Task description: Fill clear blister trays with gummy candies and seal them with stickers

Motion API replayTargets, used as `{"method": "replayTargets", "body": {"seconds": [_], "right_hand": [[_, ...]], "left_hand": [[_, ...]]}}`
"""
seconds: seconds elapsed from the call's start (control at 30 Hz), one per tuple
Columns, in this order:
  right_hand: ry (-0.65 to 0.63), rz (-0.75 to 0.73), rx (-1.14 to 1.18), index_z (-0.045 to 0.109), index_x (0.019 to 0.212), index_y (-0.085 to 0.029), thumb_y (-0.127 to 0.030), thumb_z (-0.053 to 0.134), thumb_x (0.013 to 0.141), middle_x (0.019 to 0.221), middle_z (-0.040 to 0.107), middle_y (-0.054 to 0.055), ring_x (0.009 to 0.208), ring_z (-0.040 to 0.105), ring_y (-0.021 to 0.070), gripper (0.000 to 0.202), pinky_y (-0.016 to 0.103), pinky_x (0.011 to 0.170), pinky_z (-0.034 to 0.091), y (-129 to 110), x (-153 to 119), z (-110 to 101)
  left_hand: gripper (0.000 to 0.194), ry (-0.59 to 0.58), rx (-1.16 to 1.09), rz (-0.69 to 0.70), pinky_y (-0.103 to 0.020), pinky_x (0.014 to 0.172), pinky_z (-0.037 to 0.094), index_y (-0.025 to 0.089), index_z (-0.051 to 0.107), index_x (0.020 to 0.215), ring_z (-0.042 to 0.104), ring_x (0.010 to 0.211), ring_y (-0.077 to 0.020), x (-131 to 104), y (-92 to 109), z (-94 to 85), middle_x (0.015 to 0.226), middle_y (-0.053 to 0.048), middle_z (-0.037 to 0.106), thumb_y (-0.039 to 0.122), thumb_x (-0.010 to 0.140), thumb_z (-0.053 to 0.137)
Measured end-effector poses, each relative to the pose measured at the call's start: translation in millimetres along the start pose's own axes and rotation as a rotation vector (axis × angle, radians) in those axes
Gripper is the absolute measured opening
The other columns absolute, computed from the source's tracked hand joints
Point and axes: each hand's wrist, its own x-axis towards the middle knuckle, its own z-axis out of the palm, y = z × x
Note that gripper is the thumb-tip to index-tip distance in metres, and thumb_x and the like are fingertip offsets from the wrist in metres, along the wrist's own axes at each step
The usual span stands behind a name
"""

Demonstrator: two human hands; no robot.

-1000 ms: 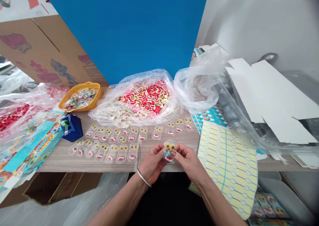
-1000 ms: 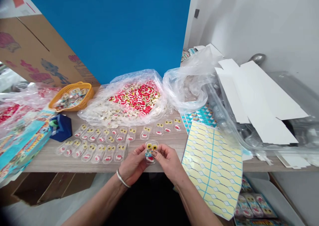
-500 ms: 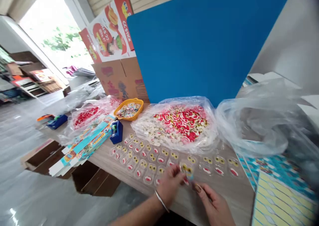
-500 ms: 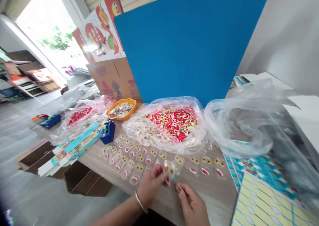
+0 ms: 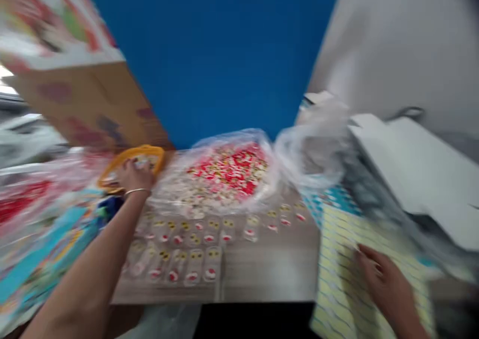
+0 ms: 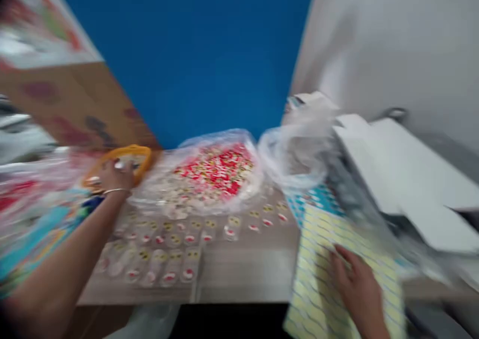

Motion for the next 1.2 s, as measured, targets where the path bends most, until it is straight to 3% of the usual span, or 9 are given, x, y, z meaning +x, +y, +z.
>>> {"method": "replayTargets", "body": {"seconds": [0.2, 0.27, 0.4, 0.53, 0.67, 0.83, 0.97, 1.07, 1.2], "right_hand": [[0.084, -0.062, -0.194, 0.07, 0.109, -0.019, -0.035, 0.052, 0.089, 0.121, 0.066, 0.014, 0.109, 0.059, 0.0299, 0.032, 0.047, 0.093, 0.045, 6, -12, -4], [0.086, -0.064, -0.154, 0.068, 0.112, -0.02, -0.034, 0.053, 0.09, 0.122, 0.064, 0.013, 0.111, 0.057, 0.0289, 0.031, 0.046, 0.093, 0.044, 9, -22, -6], [0.074, -0.105, -0.047, 0.067, 0.113, -0.019, -0.035, 0.055, 0.091, 0.123, 0.064, 0.013, 0.114, 0.055, 0.0285, 0.029, 0.046, 0.096, 0.042, 17, -42, -17], [0.066, -0.112, 0.016, 0.067, 0.113, -0.021, -0.035, 0.057, 0.091, 0.123, 0.064, 0.012, 0.116, 0.055, 0.0287, 0.028, 0.048, 0.098, 0.042, 18, -53, -22], [0.051, -0.079, 0.126, 0.068, 0.109, -0.022, -0.033, 0.056, 0.091, 0.12, 0.065, 0.011, 0.116, 0.057, 0.0272, 0.024, 0.046, 0.099, 0.043, 18, -50, -30], [0.291, 0.267, 0.149, 0.064, 0.113, -0.013, -0.041, 0.054, 0.089, 0.116, 0.065, 0.018, 0.11, 0.059, 0.0283, 0.037, 0.046, 0.096, 0.045, 50, -43, -65], [-0.056, 0.648, 0.37, 0.068, 0.1, -0.015, -0.044, 0.069, 0.074, 0.088, 0.072, 0.009, 0.081, 0.066, 0.0261, 0.039, 0.041, 0.075, 0.052, 64, -55, -96], [-0.282, 0.642, 0.764, 0.071, 0.097, -0.019, -0.04, 0.069, 0.073, 0.082, 0.074, 0.002, 0.078, 0.067, 0.0233, 0.031, 0.037, 0.07, 0.054, 68, -68, -130], [-0.075, 0.721, 0.6, 0.073, 0.079, -0.018, -0.026, 0.072, 0.066, 0.067, 0.071, -0.002, 0.064, 0.064, 0.0185, 0.015, 0.032, 0.065, 0.052, 105, -92, -228]], "left_hand": [[0.025, -0.789, -0.286, 0.204, -0.046, 0.102, 0.045, 0.02, 0.07, 0.097, 0.066, 0.1, -0.0253, -226, 32, 110.6, 0.1, -0.004, 0.074, 0.032, 0.075, 0.065], [0.021, -1.038, -0.419, 0.056, -0.041, 0.097, 0.049, 0.021, 0.07, 0.091, 0.068, 0.094, -0.0239, -309, 45, 140.4, 0.097, -0.007, 0.075, 0.029, 0.071, 0.07], [0.028, -1.096, -0.4, 0.005, -0.036, 0.087, 0.053, 0.017, 0.066, 0.101, 0.069, 0.091, -0.0216, -396, 67, 199.3, 0.109, -0.014, 0.072, 0.021, 0.073, 0.068], [0.039, -1.034, -0.265, 0.033, -0.039, 0.083, 0.053, 0.016, 0.059, 0.113, 0.068, 0.087, -0.0209, -408, 71, 230.0, 0.114, -0.014, 0.068, 0.017, 0.075, 0.066], [0.048, -1.016, -0.166, 0.189, -0.045, 0.097, 0.045, 0.017, 0.058, 0.117, 0.062, 0.106, -0.0276, -409, 62, 219.4, 0.12, -0.014, 0.063, 0.02, 0.071, 0.071], [0.038, -0.997, 0.141, 0.793, -0.049, 0.107, 0.034, 0.02, 0.063, 0.116, 0.05, 0.123, -0.0342, -408, 44, 197.0, 0.128, -0.014, 0.062, 0.026, 0.078, 0.066], [0.038, -0.939, 0.261, 1.036, -0.047, 0.101, 0.04, 0.017, 0.061, 0.12, 0.056, 0.118, -0.0337, -403, 37, 199.3, 0.128, -0.016, 0.063, 0.032, 0.086, 0.057], [0.041, -0.901, 0.177, 1.113, -0.045, 0.1, 0.043, 0.012, 0.061, 0.12, 0.058, 0.115, -0.0328, -398, 39, 197.3, 0.123, -0.018, 0.065, 0.037, 0.088, 0.053], [0.041, -0.888, 0.024, 1.195, -0.043, 0.103, 0.042, 0.012, 0.062, 0.118, 0.06, 0.113, -0.0307, -385, 45, 176.5, 0.121, -0.016, 0.066, 0.041, 0.091, 0.05]]}}
